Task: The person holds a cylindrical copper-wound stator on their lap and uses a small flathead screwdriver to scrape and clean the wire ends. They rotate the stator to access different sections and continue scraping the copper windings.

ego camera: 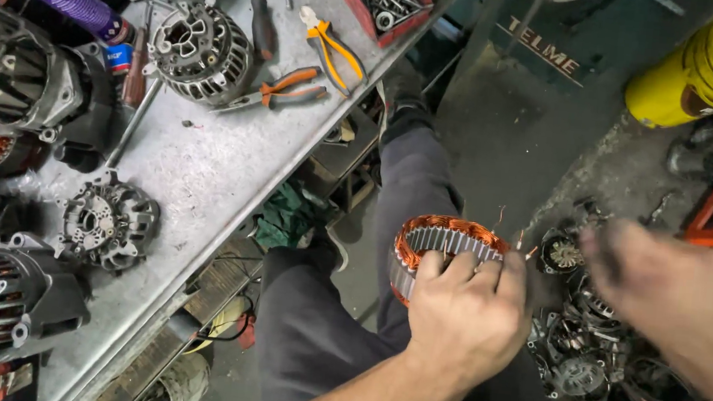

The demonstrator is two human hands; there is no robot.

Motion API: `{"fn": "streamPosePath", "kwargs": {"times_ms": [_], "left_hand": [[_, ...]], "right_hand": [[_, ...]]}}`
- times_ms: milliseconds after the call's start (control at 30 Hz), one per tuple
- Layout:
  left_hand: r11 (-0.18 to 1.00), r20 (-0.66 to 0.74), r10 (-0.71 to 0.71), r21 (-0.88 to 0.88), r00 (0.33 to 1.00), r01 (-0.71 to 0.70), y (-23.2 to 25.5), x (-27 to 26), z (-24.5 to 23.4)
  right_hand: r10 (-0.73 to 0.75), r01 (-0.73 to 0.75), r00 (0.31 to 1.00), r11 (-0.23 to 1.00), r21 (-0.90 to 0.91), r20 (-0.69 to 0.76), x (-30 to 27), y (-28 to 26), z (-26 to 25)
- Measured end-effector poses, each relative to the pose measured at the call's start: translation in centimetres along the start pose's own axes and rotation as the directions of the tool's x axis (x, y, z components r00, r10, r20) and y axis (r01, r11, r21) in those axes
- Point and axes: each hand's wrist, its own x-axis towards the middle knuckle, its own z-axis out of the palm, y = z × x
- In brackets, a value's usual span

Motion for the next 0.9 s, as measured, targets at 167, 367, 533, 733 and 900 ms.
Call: {"fn": "streamPosePath", "kwargs": {"times_ms": [167, 367, 533, 733, 900], "left_hand": [[1.0, 0.007, -0.009, -0.011, 1.0, 0.009, -0.1, -0.2, 0.0], [1.0, -0.019, -0.011, -0.002, 1.0, 0.011, -0.2, -0.2, 0.3], [1.0, -0.003, -0.016, -0.005, 1.0, 0.016, -0.4, -0.5, 0.4], [1.0, -0.019, -0.021, -0.014, 1.0, 0.021, -0.6, -0.3, 0.2], [1.0, -0.043, -0.016, -0.012, 0.999, 0.015, -0.8, -0.2, -0.2]], "right_hand": [[-0.286, 0.298, 0.936, 0.954, 0.029, -0.207, -0.3, 0.4, 0.1], [-0.118, 0.149, 0.968, 0.98, 0.132, -0.222, -0.1, -0.5, 1.8], [-0.163, 0.239, 0.936, 0.945, 0.223, -0.311, -0.2, -0.5, 2.1], [-0.127, 0.252, 0.915, 0.921, 0.296, -0.383, 0.5, -0.6, 2.9], [-0.062, 0.12, 0.97, 0.964, 0.239, -0.235, 0.4, -0.6, 1.8]]}}
